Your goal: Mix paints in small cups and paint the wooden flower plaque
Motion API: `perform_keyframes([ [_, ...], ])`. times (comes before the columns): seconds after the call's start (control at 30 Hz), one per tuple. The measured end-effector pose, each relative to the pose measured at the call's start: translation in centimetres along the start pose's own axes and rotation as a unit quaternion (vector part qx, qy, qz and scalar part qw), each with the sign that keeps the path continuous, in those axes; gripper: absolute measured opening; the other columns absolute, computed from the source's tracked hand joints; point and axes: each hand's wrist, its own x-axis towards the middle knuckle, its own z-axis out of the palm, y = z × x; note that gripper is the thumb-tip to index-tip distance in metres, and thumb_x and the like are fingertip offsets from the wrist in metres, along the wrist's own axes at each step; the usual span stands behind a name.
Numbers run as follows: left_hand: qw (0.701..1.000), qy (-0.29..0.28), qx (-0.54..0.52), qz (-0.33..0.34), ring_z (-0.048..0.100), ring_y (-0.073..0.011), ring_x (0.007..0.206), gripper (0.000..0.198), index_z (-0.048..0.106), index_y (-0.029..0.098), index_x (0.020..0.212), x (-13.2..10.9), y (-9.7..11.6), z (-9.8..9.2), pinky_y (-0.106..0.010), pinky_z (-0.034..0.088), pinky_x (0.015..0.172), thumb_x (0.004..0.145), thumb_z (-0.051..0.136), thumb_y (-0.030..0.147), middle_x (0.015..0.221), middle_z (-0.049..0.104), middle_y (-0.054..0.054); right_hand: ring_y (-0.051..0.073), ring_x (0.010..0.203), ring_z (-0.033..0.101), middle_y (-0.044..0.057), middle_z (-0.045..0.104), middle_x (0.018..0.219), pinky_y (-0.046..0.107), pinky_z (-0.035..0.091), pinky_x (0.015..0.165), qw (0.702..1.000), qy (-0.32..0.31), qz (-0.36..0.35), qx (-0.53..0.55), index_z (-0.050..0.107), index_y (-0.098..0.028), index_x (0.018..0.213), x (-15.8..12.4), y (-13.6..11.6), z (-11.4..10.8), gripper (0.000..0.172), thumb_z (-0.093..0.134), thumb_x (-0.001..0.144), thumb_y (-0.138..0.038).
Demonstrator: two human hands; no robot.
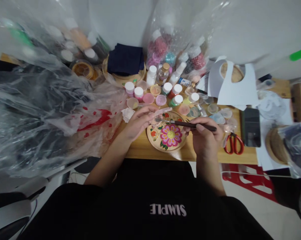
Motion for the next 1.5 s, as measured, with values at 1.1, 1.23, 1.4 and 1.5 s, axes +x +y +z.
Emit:
perform_keyframes([
  [1.1,1.0,-0.01,0.014,0.013,0.063,-0.013,0.07,0.017,0.071,0.018,0.078,0.5,0.4,-0.7,-0.026,0.05,0.068,0.066,0.077,0.028,0.078,0.07,0.001,0.015,0.054,0.065,0.0,0.068,0.064,0.028,0.051,0.052,0.999,-0.031,0.02,-0.023,0.076,-0.021,0.083,-2.5,1.4,-3.9,0.02,0.061,0.076,-0.011],
  [1.23,1.0,-0.014,0.021,0.018,0.064,-0.014,0.07,0.017,0.069,0.017,0.077,0.5,0.5,-0.6,-0.028,0.05,0.069,0.066,0.075,0.028,0.076,0.069,0.0,0.015,0.057,0.065,-0.001,0.069,0.07,0.029,0.052,0.055,0.996,-0.051,0.028,-0.063,0.076,-0.023,0.085,-3.0,1.8,-4.2,0.019,0.062,0.079,-0.012],
  [1.4,0.999,-0.019,0.031,0.024,0.06,-0.0145,0.068,0.015,0.07,0.018,0.077,0.4,0.4,-0.5,-0.027,0.045,0.063,0.068,0.074,0.03,0.076,0.067,-0.001,0.016,0.063,0.064,0.0,0.068,0.075,0.03,0.051,0.059,0.991,-0.069,0.019,-0.115,0.075,-0.025,0.087,-3.2,2.4,-4.7,0.012,0.065,0.082,-0.02],
  [1.5,0.999,-0.014,0.034,0.026,0.06,-0.0152,0.069,0.016,0.07,0.018,0.077,0.4,0.4,-0.5,-0.029,0.044,0.064,0.069,0.075,0.031,0.075,0.065,-0.001,0.015,0.065,0.064,0.0,0.068,0.077,0.03,0.051,0.061,0.988,-0.069,0.01,-0.139,0.075,-0.026,0.088,-3.2,2.2,-4.7,0.012,0.066,0.083,-0.02],
])
